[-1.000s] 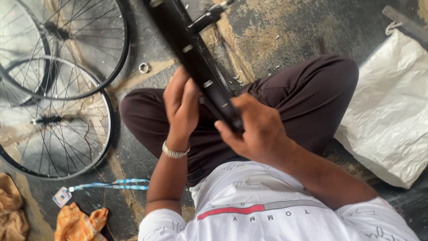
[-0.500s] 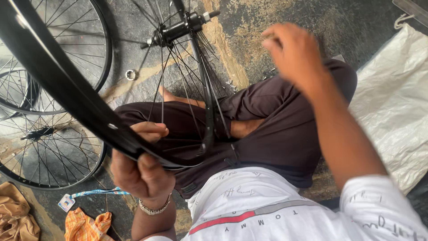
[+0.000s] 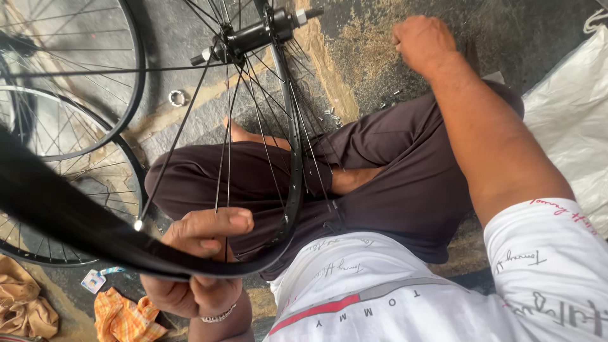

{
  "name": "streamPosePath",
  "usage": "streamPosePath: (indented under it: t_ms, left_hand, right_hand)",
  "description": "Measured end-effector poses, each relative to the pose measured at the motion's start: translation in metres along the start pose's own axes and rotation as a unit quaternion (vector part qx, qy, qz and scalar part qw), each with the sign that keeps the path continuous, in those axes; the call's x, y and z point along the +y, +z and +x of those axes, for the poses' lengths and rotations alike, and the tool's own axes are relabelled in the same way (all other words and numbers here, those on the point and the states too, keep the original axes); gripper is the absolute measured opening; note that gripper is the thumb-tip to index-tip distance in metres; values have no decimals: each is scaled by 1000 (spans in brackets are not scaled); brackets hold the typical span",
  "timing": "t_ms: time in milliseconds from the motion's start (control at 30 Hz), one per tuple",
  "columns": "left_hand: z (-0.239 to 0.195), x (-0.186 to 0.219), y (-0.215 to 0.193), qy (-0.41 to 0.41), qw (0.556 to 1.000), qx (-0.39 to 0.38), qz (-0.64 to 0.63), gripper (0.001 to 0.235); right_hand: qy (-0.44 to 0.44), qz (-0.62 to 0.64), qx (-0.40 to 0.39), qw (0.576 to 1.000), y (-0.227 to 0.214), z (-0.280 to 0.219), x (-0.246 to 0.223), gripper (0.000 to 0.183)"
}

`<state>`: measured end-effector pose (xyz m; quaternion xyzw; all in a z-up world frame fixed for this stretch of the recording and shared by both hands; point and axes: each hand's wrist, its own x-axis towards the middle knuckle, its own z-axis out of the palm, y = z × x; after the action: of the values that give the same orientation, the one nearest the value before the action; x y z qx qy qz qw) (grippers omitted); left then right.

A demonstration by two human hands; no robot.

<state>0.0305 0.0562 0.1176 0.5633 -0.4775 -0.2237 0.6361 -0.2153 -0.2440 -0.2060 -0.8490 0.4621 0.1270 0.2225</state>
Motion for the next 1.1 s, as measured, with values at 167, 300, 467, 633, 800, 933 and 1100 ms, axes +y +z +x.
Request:
streamPosePath:
  t_ms: [167,300,467,633,800,933,1100]
  left_hand:
    - [9,-9,-3,27,1000,-8,-9,32]
    - [14,1,-6,-27,1000,6,-2,33]
    - [22,7,-4,-55,998,19,-9,35]
    - [32,24,-8,-107,993,-30,27,36]
    - [46,9,-24,-41,993,-108,1,27]
    - [45,2,-23,-28,993,-111,-28,16]
    - [39,6,-21,23,989,-104,98,22]
  right_hand:
    - [-70,-53,110,990,-3,-4,0,13]
    - [-29,84,-16,996,-12,-24,-6,13]
    - [-26,60,-131,989,-8,-46,-8,18]
    - [-110,-65,-169,977,7,-29,-14,15]
    - [-106,-112,-209,966,9,-23,-23,11]
    - [-130,-118,-218,960,11,-21,-20,18]
    - [-37,128,-162,978,15,-15,-22,18]
